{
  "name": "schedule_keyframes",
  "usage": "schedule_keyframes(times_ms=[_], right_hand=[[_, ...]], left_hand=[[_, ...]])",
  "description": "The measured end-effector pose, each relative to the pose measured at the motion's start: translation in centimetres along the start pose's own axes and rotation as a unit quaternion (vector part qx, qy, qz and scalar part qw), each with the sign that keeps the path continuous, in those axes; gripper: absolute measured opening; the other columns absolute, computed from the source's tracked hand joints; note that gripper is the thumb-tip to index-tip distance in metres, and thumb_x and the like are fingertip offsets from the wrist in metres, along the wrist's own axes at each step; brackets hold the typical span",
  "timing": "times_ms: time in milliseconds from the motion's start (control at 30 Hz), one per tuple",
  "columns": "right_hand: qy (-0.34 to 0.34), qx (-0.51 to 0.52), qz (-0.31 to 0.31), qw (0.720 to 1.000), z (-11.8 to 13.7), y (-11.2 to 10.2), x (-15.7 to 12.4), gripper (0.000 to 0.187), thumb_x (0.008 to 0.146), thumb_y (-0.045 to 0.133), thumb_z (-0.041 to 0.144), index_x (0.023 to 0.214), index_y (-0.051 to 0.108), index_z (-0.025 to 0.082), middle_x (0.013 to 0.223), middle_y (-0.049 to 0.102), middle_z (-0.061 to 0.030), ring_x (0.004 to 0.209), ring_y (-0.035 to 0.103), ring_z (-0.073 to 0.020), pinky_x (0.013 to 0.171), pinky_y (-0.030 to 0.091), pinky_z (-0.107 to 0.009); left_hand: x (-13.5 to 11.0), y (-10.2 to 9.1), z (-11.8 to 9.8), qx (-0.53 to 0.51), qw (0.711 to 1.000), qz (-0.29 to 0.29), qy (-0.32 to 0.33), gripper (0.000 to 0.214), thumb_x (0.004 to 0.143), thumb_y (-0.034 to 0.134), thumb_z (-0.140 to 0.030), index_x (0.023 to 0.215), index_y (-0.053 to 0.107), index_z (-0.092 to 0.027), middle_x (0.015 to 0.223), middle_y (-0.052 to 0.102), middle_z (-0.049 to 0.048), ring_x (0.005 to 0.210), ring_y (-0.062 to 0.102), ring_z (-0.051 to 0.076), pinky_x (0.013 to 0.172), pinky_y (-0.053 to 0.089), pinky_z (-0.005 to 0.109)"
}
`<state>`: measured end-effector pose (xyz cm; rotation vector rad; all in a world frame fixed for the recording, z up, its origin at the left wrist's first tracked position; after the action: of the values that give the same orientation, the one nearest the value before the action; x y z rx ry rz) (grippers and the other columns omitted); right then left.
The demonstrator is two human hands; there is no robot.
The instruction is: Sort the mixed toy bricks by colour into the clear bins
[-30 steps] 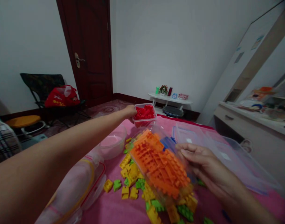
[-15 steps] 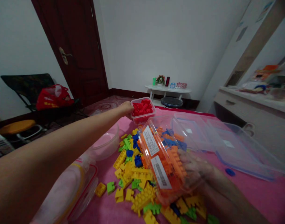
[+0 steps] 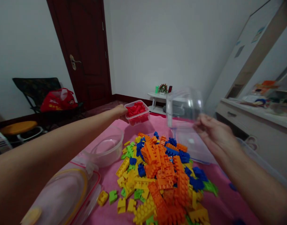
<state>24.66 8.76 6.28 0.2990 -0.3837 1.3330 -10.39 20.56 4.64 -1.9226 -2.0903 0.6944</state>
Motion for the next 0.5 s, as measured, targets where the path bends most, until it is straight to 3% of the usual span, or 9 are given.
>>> schedule_keyframes(times_ms=[67,133,200,333,500], right_hand=[[0.013,-0.064,-0.049,0.997,-1.0,1.6,3.8,0.022,0.072,0.057,0.025,0.092,0.050,0.022,0.079,0.061,-0.0022,0.066,0.059,-0.0141,0.071,0.055,-0.033],[-0.032,-0.221,-0.009,0.975,-2.0,4.6,6.6,0.018,0.075,0.049,0.021,0.093,0.050,0.019,0.082,0.063,-0.0055,0.070,0.061,-0.0152,0.071,0.053,-0.033],[-0.053,-0.281,0.041,0.957,-3.7,7.4,8.2,0.015,0.071,0.049,0.014,0.085,0.053,0.018,0.078,0.063,-0.0054,0.073,0.061,-0.0164,0.075,0.051,-0.033],[-0.039,-0.313,0.170,0.934,-7.8,11.3,8.1,0.015,0.061,0.051,0.004,0.067,0.053,0.017,0.067,0.065,-0.0017,0.070,0.062,-0.0153,0.074,0.049,-0.029],[0.018,-0.304,0.301,0.904,-10.6,12.9,5.7,0.026,0.059,0.042,-0.001,0.074,0.057,0.015,0.062,0.067,-0.0007,0.059,0.064,-0.0119,0.061,0.051,-0.022]], left_hand=[[-0.1,-0.8,0.1,-0.001,1.000,-0.006,0.005,0.026,0.067,0.071,-0.020,0.090,0.068,-0.006,0.051,0.065,0.0070,0.055,0.068,0.024,0.057,0.059,0.028],[-0.3,-1.5,0.3,-0.002,1.000,-0.016,0.008,0.027,0.067,0.072,-0.019,0.090,0.068,-0.007,0.050,0.064,0.0065,0.056,0.068,0.024,0.057,0.059,0.028],[-0.5,-2.2,0.6,-0.008,1.000,-0.027,0.007,0.023,0.068,0.070,-0.019,0.089,0.069,-0.009,0.051,0.065,0.0058,0.057,0.069,0.024,0.057,0.059,0.028],[-0.6,-3.1,1.6,-0.030,0.999,-0.031,-0.006,0.014,0.072,0.062,-0.015,0.084,0.069,-0.009,0.051,0.065,0.0051,0.056,0.068,0.022,0.058,0.059,0.027],[-0.7,-3.4,2.3,-0.043,0.999,-0.023,-0.007,0.016,0.072,0.055,-0.008,0.083,0.068,-0.005,0.046,0.062,0.0050,0.050,0.066,0.020,0.057,0.059,0.027]])
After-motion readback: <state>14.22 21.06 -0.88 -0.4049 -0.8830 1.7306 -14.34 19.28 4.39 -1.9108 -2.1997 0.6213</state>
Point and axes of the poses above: each hand's wrist, its own x-axis towards the middle knuckle, its own y-axis out of the palm, z = x × y, the point moved 6 cm from there along x, towards the middle knuckle
